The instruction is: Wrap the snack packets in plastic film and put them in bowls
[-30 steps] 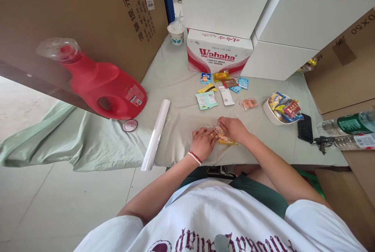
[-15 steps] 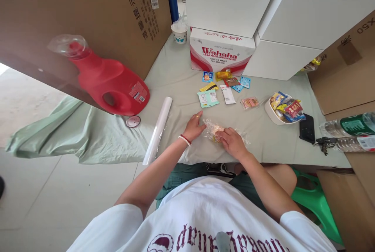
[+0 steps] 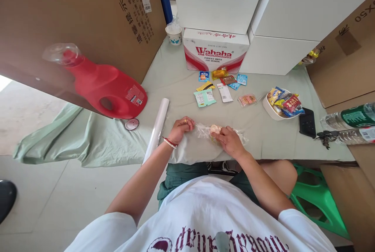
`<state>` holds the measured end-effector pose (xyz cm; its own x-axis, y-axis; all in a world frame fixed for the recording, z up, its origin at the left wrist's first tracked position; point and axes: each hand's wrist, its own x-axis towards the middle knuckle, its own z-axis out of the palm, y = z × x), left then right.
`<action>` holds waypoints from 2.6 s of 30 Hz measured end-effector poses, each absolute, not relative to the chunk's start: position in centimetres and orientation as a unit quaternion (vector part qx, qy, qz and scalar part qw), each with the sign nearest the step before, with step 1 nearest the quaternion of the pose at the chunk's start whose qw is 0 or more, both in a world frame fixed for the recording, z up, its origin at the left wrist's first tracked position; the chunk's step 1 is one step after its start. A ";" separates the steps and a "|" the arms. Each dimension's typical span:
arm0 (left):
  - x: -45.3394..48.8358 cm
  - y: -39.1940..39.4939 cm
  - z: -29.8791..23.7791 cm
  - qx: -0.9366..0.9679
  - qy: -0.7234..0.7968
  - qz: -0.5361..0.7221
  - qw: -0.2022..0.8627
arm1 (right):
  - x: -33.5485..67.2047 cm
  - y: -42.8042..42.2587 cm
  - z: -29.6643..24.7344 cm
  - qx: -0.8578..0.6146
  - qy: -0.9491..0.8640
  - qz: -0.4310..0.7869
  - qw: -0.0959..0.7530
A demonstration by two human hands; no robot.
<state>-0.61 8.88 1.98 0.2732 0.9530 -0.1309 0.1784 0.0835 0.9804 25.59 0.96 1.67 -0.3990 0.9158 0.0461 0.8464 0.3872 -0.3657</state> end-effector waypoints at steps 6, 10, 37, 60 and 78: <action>2.4 8.4 2.3 0.599 0.584 0.297 0.460 | 25.6 1.1 1.7 -0.529 -0.831 0.136 0.104; 2.8 7.6 3.6 0.644 0.570 0.240 0.450 | 25.5 1.1 1.5 -0.527 -0.831 0.139 0.114; 10.2 -1.6 -1.3 0.873 0.464 0.111 0.097 | 32.2 -7.4 1.3 -0.768 -0.447 0.164 0.428; 10.1 -1.1 -2.0 0.887 0.408 0.160 0.147 | 20.4 2.8 6.8 -0.742 -0.656 0.140 -0.009; 8.5 0.9 -0.8 0.904 0.348 0.154 0.194 | 28.8 0.2 5.3 -0.581 -0.433 0.531 0.440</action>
<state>8.53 0.92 -0.84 0.7103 0.6890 0.1439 0.5690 -0.6824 0.4589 28.83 0.16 5.31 0.0609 0.9696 -0.2369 0.0349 -0.2392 -0.9703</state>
